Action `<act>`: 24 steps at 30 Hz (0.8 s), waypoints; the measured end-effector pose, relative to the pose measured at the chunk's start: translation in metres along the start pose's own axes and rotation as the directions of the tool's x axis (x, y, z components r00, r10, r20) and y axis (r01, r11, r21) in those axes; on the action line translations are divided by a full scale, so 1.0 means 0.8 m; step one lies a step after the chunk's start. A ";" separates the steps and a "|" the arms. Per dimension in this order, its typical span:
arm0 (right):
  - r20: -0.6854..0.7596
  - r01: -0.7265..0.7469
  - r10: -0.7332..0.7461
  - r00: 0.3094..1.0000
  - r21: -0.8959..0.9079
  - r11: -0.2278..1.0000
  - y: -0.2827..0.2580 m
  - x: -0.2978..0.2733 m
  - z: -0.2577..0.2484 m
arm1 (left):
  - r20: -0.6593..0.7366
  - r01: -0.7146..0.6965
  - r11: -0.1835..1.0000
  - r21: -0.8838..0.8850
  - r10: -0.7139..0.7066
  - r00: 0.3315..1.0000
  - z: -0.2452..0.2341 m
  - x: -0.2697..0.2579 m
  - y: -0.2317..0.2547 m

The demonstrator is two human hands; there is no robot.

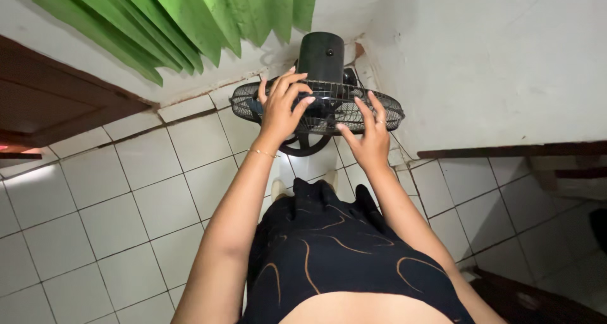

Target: The person disassembles a standing fan by removing the front grille, then the fan blades, and finally the rear grille. The components are handled one at a time and placed on the floor.

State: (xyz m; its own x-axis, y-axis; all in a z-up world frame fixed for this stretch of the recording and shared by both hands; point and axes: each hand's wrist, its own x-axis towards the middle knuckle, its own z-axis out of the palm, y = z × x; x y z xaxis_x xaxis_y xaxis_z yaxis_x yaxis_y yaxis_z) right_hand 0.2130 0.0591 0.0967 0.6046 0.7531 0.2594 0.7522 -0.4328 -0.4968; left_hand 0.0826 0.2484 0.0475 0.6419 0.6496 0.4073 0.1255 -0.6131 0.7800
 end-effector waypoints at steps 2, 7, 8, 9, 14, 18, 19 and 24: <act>-0.015 0.018 -0.018 1.000 -0.042 0.999 -0.009 0.007 0.006 | 0.050 0.017 0.996 -0.084 -0.013 0.999 0.001 0.004 -0.016; 0.027 -0.160 0.163 0.986 -0.069 0.985 -0.019 0.012 0.008 | 0.072 0.030 0.990 -0.141 -0.020 0.997 0.008 0.004 -0.023; 0.036 -0.188 0.190 0.981 -0.069 0.980 -0.019 0.012 0.008 | 0.068 0.031 0.989 -0.143 -0.021 0.997 0.009 0.004 -0.023; 0.048 -0.215 0.219 0.975 -0.068 0.974 -0.017 0.011 0.009 | 0.065 0.034 0.989 -0.144 -0.025 0.998 0.009 0.004 -0.021; -0.020 -0.078 0.077 0.997 -0.055 0.995 0.000 0.010 0.009 | 0.079 0.197 0.725 -0.660 -0.194 0.978 0.013 0.008 -0.023; -0.034 -0.038 0.037 0.999 -0.023 0.999 0.005 0.013 0.007 | -0.024 0.020 0.833 -0.553 -0.041 0.999 0.009 0.006 -0.034; -0.034 -0.037 0.036 0.999 -0.021 0.999 0.004 0.014 0.007 | -0.048 0.023 0.862 -0.507 -0.055 0.997 0.010 0.007 -0.032; -0.006 -0.124 0.124 0.992 0.009 0.992 0.003 0.011 0.012 | -0.076 -0.009 0.990 -0.141 -0.002 0.997 0.001 0.001 -0.010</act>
State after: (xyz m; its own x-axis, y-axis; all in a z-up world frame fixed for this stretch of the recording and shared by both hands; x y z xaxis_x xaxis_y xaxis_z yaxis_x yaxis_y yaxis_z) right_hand 0.2177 0.0693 0.0902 0.6947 0.6908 0.2004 0.6692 -0.5185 -0.5323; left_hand 0.0829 0.2537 0.0416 0.5820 0.6831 0.4412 0.0120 -0.5497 0.8353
